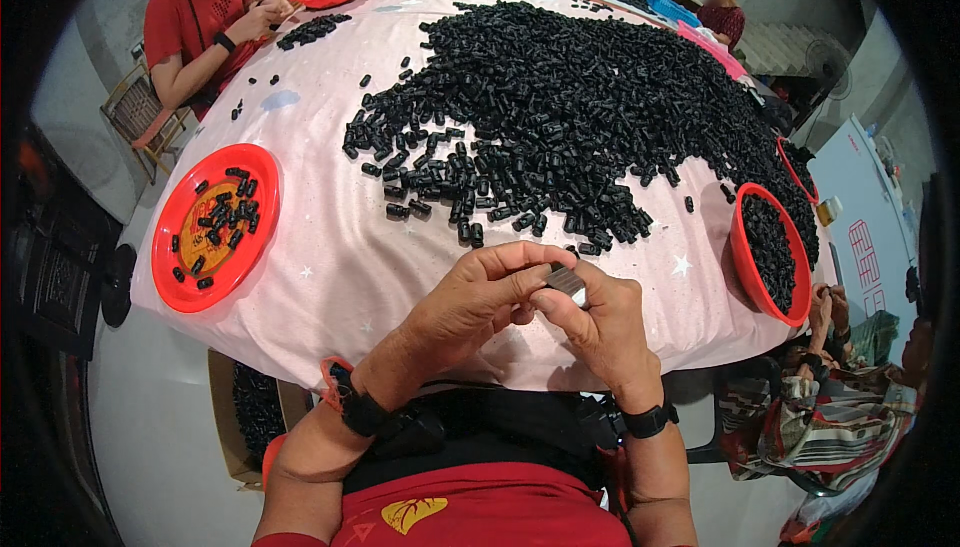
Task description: Sorting or inspecting small black plastic components at a production table.
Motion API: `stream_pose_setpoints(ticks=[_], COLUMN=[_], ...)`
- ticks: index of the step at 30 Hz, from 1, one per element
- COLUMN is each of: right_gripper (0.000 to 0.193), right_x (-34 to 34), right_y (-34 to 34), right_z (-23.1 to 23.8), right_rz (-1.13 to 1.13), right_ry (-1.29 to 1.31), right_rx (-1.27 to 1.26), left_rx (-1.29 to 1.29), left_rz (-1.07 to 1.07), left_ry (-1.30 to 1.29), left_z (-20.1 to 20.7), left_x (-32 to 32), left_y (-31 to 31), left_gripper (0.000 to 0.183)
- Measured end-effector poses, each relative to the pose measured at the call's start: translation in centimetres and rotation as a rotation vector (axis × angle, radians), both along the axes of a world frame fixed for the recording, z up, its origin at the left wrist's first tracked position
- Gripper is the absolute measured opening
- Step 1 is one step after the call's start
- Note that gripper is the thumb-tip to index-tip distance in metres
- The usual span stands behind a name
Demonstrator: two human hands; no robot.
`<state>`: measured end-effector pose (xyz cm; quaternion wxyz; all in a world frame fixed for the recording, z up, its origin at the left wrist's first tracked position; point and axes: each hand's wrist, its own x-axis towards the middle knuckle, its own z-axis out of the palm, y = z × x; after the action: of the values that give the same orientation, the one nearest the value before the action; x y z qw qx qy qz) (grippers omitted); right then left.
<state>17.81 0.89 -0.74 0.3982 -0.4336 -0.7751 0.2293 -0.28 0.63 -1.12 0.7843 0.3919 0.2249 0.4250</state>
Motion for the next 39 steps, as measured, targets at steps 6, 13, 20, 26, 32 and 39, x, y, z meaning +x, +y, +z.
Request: stream_pose_setpoints(ticks=[6, 13, 20, 26, 32, 39], right_gripper=[0.031, 0.020, 0.014, 0.015, 0.016, 0.016], right_x=[0.0, -0.8, -1.1, -0.4, -0.3, -0.4], right_y=[-0.5, -0.6, -0.4, -0.4, -0.4, -0.4], right_z=[1.1, 1.6, 0.9, 0.6, 0.4, 1.3], right_rz=[-0.001, 0.001, -0.013, -0.034, -0.051, -0.005], right_ry=[0.038, 0.294, 0.346, 0.402, 0.495, 0.453], right_rx=[-0.029, -0.050, -0.117, -0.174, -0.270, -0.207], left_rx=[-0.093, -0.094, -0.127, -0.118, -0.117, -0.078], left_rz=[-0.003, -0.013, -0.040, -0.043, -0.044, -0.022], left_ry=[-0.092, -0.089, -0.128, -0.113, -0.106, -0.096], left_z=[0.4, 0.4, -0.2, -0.2, 0.5, 0.4], left_x=[-0.1, 0.2, 0.1, 0.3, -0.2, 0.0], left_y=[-0.1, 0.0, 0.1, 0.0, 0.0, -0.1], left_gripper=[0.039, 0.042, 0.042, 0.039, 0.039, 0.037])
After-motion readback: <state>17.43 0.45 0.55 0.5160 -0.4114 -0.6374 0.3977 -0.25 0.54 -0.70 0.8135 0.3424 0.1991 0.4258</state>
